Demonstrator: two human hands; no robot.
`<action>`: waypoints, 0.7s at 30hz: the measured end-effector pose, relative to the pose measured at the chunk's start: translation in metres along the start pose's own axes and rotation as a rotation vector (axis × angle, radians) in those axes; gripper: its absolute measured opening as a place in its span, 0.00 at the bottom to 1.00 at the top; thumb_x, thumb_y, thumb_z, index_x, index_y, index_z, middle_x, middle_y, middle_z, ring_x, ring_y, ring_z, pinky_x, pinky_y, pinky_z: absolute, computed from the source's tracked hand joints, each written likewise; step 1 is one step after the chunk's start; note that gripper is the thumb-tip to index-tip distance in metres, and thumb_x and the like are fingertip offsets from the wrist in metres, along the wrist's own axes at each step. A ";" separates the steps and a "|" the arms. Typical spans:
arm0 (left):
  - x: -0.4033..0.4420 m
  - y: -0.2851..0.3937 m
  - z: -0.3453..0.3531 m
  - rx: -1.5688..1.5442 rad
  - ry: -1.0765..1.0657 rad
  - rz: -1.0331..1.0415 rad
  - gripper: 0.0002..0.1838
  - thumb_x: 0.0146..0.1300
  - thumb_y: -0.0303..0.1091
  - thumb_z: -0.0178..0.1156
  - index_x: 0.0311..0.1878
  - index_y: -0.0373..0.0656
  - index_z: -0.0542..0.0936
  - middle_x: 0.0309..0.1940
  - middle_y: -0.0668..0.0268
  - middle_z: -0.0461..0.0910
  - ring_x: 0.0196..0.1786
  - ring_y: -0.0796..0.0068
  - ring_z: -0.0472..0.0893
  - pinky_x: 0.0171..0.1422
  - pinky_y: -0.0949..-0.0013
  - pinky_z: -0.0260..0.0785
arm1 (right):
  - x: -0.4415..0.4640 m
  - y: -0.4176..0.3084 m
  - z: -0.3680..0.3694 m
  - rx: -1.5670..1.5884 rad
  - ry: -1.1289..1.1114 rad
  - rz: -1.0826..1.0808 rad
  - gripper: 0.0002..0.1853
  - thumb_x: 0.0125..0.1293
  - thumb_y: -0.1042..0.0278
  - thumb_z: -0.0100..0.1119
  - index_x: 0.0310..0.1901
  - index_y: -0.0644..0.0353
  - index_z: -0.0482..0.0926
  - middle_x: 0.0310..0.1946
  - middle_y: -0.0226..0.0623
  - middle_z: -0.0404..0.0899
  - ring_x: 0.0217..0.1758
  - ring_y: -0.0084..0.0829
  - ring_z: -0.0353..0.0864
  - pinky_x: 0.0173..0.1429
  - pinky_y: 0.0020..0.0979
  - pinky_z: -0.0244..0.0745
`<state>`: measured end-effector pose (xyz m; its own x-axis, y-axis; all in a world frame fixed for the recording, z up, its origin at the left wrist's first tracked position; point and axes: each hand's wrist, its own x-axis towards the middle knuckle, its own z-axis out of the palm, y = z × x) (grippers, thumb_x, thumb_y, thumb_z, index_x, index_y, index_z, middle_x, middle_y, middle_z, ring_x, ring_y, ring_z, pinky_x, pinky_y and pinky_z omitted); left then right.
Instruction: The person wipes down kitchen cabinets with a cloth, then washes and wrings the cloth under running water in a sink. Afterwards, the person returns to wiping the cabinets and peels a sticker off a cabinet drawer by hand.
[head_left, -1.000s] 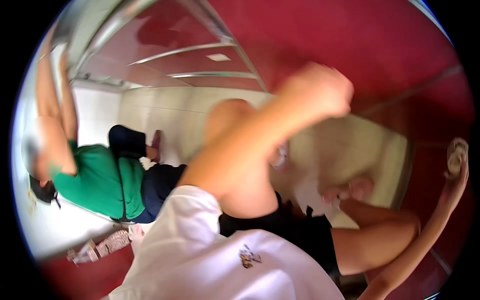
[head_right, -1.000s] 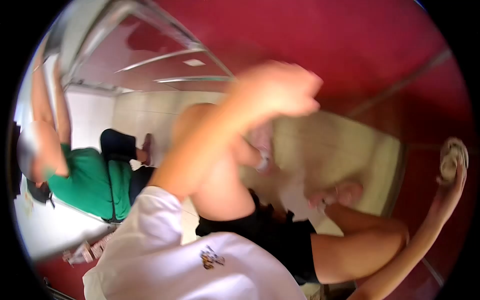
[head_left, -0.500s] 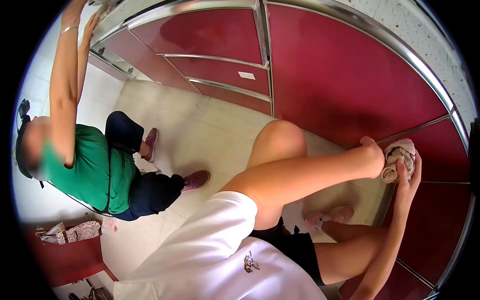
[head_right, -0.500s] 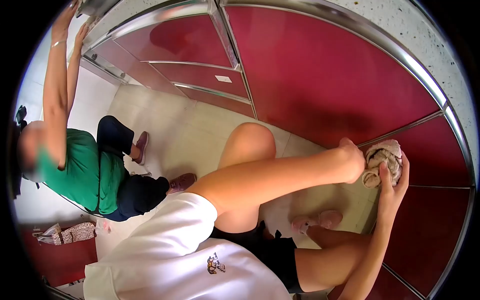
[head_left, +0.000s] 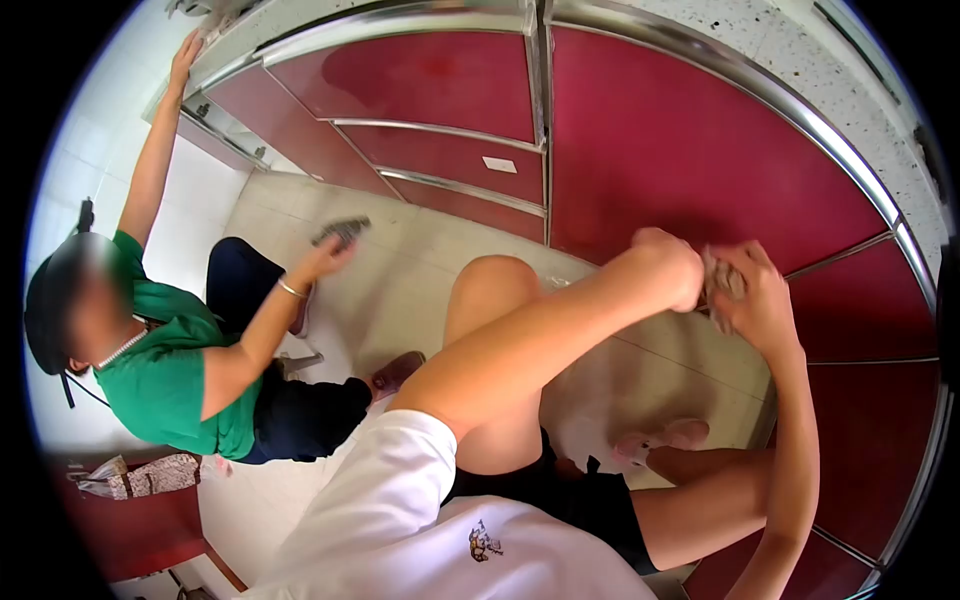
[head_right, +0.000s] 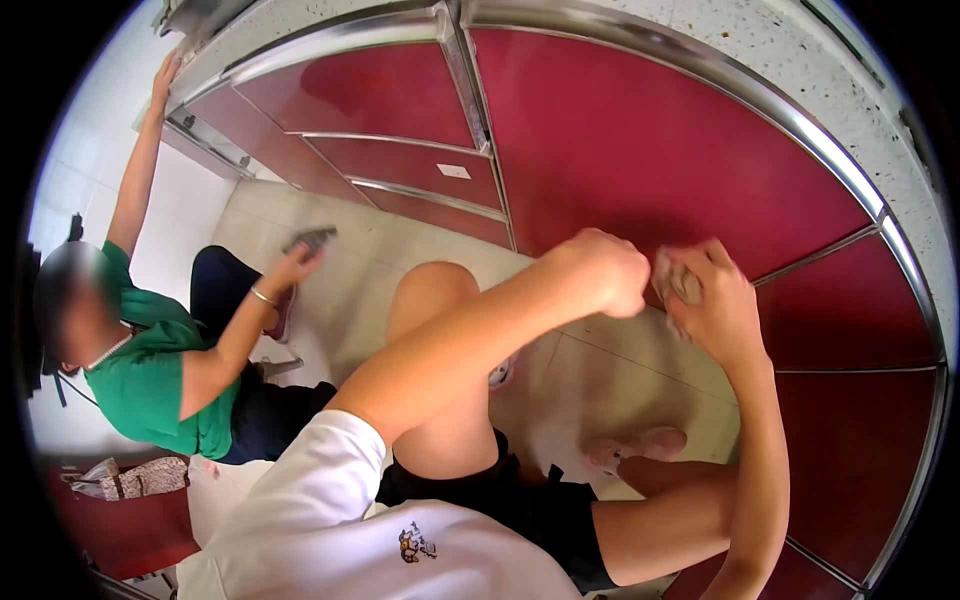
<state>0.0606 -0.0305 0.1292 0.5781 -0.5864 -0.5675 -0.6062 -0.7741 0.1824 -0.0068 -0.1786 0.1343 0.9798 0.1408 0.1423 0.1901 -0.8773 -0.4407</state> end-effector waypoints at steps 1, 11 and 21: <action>0.000 -0.012 0.000 0.009 0.004 -0.063 0.17 0.61 0.38 0.53 0.48 0.43 0.84 0.50 0.62 0.84 0.53 0.65 0.82 0.54 0.60 0.75 | 0.017 -0.013 0.003 -0.045 0.062 -0.041 0.24 0.48 0.73 0.65 0.51 0.50 0.81 0.42 0.37 0.77 0.45 0.43 0.80 0.46 0.39 0.77; -0.026 0.016 0.046 -0.008 0.014 0.246 0.18 0.59 0.36 0.58 0.52 0.42 0.81 0.51 0.59 0.81 0.54 0.66 0.80 0.50 0.64 0.72 | 0.124 -0.182 0.026 0.110 0.675 -0.239 0.22 0.49 0.72 0.65 0.49 0.48 0.79 0.38 0.44 0.72 0.41 0.43 0.77 0.36 0.41 0.80; -0.064 0.053 0.033 -0.035 0.059 0.603 0.17 0.59 0.36 0.58 0.50 0.41 0.80 0.49 0.60 0.81 0.52 0.66 0.80 0.49 0.64 0.72 | 0.129 -0.196 0.019 0.240 0.559 -0.103 0.30 0.51 0.71 0.66 0.60 0.49 0.78 0.40 0.40 0.76 0.42 0.43 0.79 0.46 0.40 0.77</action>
<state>-0.0264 -0.0267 0.1488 0.1682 -0.9356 -0.3104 -0.8184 -0.3081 0.4851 0.0837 0.0198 0.2225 0.7865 -0.0997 0.6095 0.3547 -0.7348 -0.5781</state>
